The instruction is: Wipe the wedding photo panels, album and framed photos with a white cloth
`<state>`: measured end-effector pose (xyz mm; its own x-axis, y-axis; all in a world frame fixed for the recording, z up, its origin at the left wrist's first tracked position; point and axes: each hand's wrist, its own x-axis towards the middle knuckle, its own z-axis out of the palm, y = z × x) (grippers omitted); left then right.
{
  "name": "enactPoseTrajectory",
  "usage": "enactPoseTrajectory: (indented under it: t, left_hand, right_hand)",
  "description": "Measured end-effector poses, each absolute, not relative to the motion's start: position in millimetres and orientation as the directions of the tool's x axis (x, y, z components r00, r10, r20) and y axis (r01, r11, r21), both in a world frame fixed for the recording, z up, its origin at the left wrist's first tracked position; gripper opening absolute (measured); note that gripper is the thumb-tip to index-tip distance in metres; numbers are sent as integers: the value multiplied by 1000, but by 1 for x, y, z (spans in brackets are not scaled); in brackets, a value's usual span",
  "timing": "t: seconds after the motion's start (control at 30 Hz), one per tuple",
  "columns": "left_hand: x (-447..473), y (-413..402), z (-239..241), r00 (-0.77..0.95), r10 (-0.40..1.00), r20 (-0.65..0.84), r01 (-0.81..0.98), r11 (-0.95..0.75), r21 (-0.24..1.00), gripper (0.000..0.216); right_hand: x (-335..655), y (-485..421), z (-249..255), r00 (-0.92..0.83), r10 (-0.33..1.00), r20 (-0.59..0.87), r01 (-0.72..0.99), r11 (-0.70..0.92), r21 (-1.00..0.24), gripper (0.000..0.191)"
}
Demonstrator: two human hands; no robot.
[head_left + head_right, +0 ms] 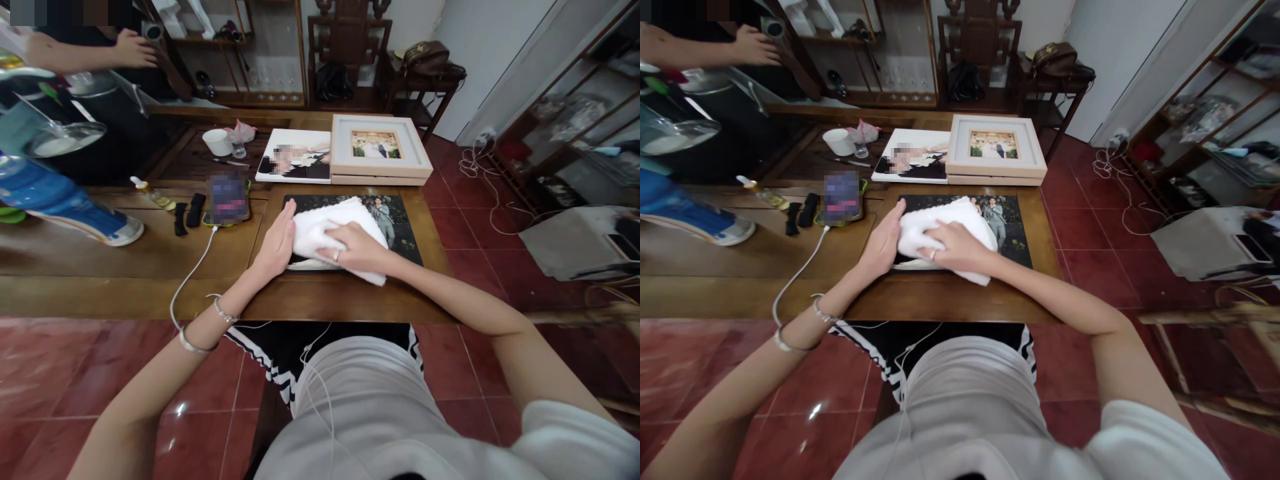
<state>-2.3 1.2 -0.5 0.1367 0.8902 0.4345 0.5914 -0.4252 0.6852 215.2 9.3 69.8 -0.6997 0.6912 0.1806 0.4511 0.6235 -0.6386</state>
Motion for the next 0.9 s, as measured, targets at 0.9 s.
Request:
enactPoseTrajectory:
  t: [0.9]
  left_hand:
    - [-3,5,-2,272,871,409,699,-471,539,45]
  right_hand:
    - [174,128,73,-590,803,78,500,439,-746,22]
